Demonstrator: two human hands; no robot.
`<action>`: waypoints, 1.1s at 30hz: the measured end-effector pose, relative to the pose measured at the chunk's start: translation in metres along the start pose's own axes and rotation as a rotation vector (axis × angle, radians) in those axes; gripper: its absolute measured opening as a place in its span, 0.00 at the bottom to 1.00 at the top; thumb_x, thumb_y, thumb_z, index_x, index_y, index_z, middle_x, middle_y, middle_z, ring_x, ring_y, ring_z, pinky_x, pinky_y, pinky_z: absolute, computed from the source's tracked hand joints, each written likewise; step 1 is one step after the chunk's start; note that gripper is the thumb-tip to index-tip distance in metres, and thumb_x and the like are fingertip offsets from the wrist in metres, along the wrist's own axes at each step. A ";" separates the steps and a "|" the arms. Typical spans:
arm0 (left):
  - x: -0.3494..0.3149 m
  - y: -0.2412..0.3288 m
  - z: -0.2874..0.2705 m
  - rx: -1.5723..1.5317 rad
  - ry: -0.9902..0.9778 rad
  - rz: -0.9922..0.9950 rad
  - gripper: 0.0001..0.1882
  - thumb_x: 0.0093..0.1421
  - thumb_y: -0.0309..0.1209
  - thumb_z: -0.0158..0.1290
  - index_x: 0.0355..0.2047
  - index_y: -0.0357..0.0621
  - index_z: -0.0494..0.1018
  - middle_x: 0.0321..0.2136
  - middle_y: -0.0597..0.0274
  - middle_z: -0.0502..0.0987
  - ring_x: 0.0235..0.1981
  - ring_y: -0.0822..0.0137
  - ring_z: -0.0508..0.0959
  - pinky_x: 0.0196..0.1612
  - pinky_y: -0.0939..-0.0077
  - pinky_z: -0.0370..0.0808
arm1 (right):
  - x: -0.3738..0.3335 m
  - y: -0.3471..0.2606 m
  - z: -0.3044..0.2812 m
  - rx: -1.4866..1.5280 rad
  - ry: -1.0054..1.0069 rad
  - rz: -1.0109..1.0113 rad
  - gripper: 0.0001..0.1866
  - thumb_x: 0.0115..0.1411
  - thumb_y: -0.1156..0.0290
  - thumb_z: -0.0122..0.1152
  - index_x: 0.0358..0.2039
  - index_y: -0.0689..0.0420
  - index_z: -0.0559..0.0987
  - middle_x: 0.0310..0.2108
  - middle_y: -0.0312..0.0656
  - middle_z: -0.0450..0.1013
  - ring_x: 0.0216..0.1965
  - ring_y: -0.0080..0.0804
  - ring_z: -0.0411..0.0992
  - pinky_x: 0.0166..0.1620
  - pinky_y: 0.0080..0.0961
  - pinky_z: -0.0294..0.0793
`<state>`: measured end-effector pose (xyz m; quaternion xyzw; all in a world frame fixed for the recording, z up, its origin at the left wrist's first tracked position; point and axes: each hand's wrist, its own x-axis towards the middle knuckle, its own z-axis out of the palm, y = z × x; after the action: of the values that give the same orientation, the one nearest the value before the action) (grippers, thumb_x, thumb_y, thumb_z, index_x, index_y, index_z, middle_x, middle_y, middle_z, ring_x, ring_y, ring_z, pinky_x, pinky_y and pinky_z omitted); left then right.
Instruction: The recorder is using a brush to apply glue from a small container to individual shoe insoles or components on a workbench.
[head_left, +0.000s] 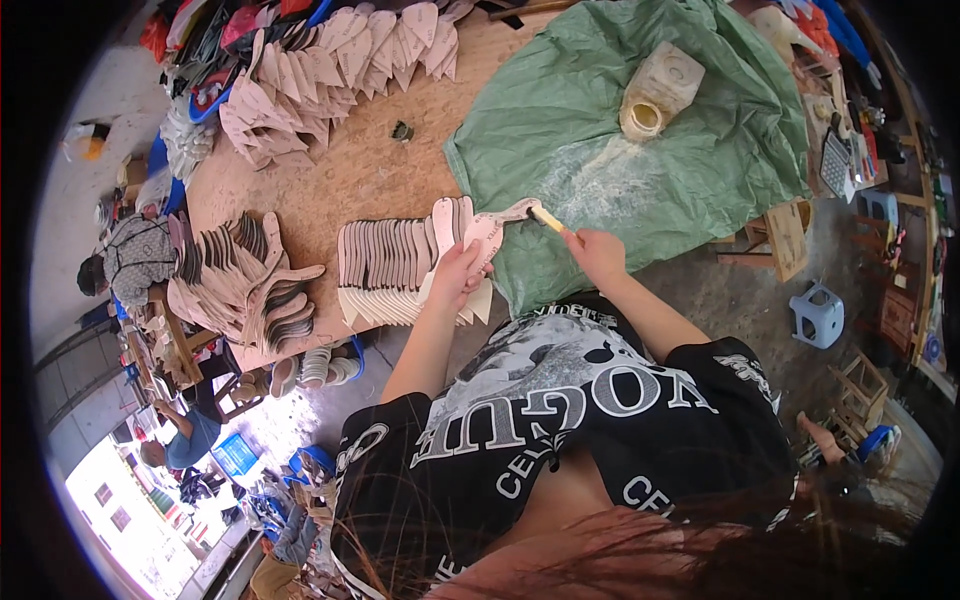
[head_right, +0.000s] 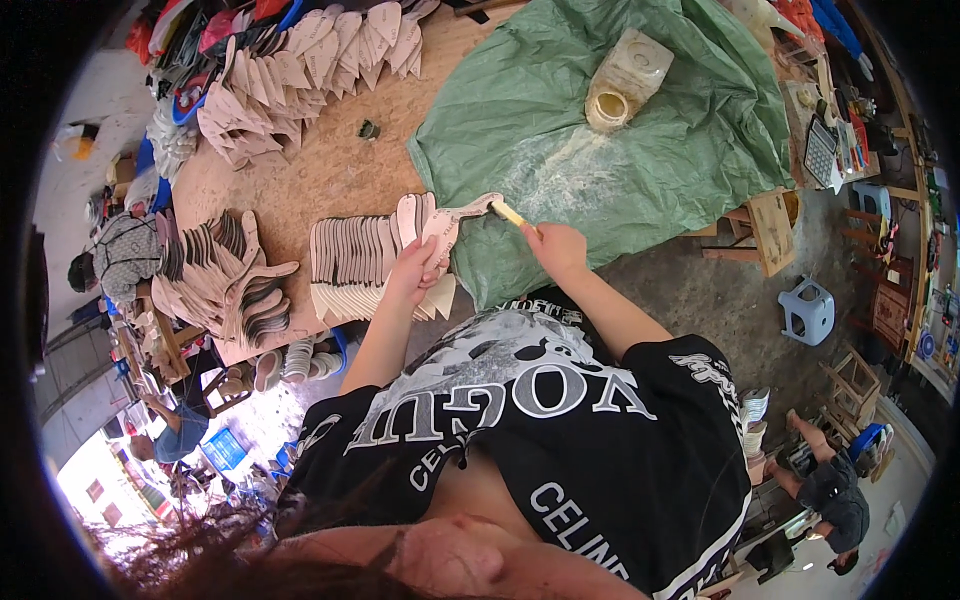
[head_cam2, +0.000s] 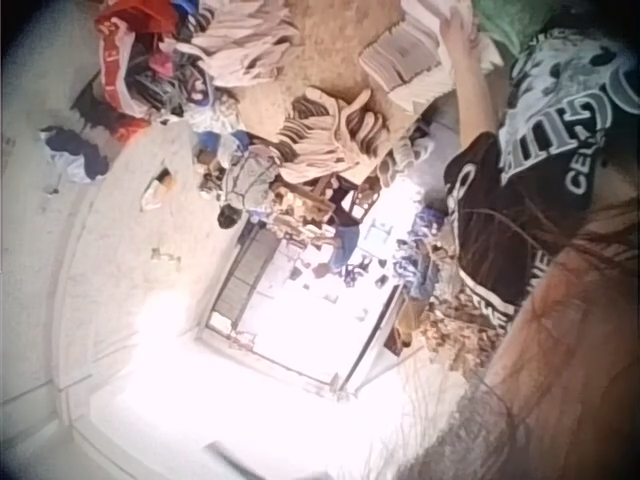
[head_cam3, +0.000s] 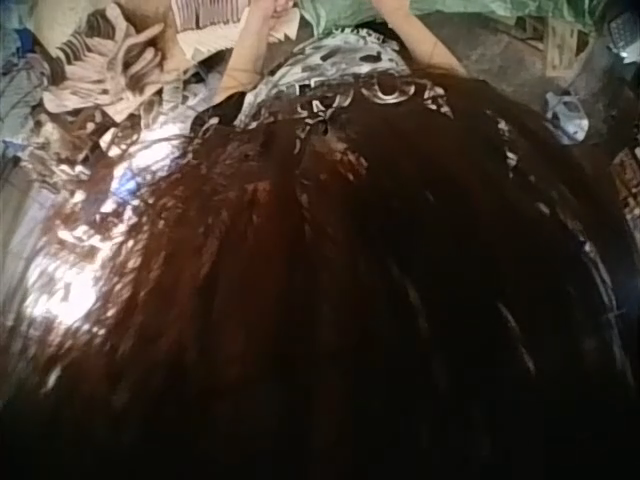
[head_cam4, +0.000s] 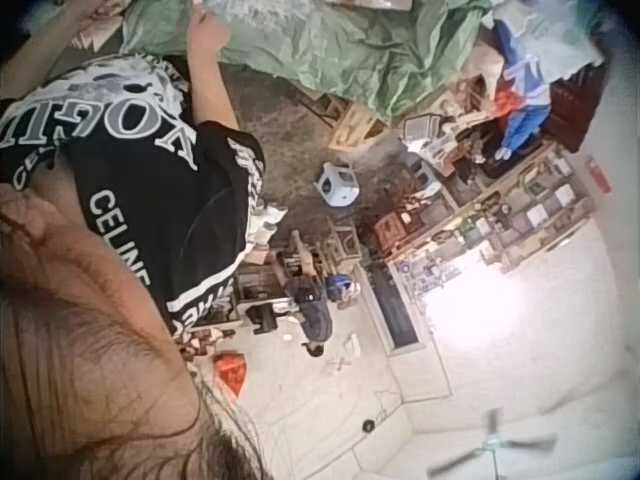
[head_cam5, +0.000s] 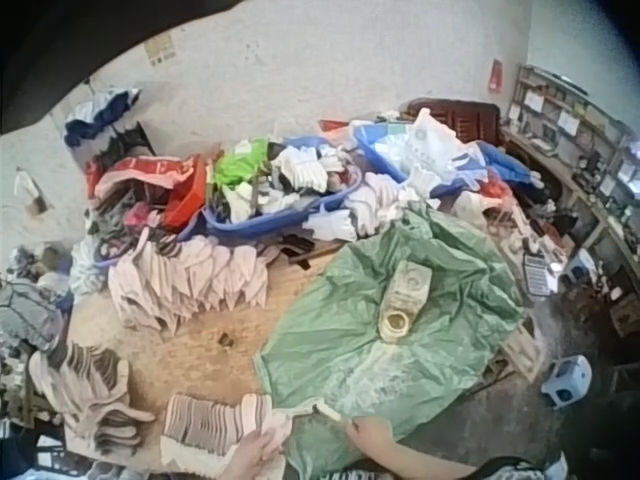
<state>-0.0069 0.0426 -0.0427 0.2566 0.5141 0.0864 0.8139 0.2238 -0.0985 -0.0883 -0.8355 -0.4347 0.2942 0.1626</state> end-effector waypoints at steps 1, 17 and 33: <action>0.001 0.001 -0.001 0.001 -0.002 -0.003 0.11 0.65 0.36 0.46 0.42 0.43 0.67 0.20 0.59 0.74 0.08 0.81 0.59 0.09 0.89 0.51 | 0.004 0.002 -0.001 -0.027 0.016 0.026 0.26 0.60 0.47 0.48 0.18 0.57 0.77 0.18 0.47 0.71 0.24 0.48 0.72 0.27 0.43 0.67; 0.007 0.008 -0.016 0.749 0.095 0.207 0.16 0.57 0.42 0.57 0.33 0.39 0.76 0.17 0.69 0.72 0.13 0.80 0.67 0.15 0.83 0.61 | 0.016 -0.056 -0.041 0.124 -0.196 -0.174 0.28 0.57 0.45 0.52 0.17 0.58 0.78 0.19 0.50 0.71 0.24 0.51 0.71 0.27 0.43 0.68; -0.020 0.011 0.013 1.346 0.446 0.426 0.28 0.52 0.53 0.57 0.32 0.34 0.74 0.26 0.42 0.77 0.32 0.45 0.78 0.35 0.55 0.72 | 0.072 0.040 -0.145 -0.185 0.110 0.187 0.29 0.57 0.44 0.49 0.19 0.60 0.79 0.23 0.52 0.73 0.27 0.52 0.72 0.30 0.45 0.70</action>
<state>-0.0029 0.0397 -0.0163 0.7707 0.5480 -0.0413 0.3224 0.3730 -0.0643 -0.0221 -0.8987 -0.3705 0.2206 0.0802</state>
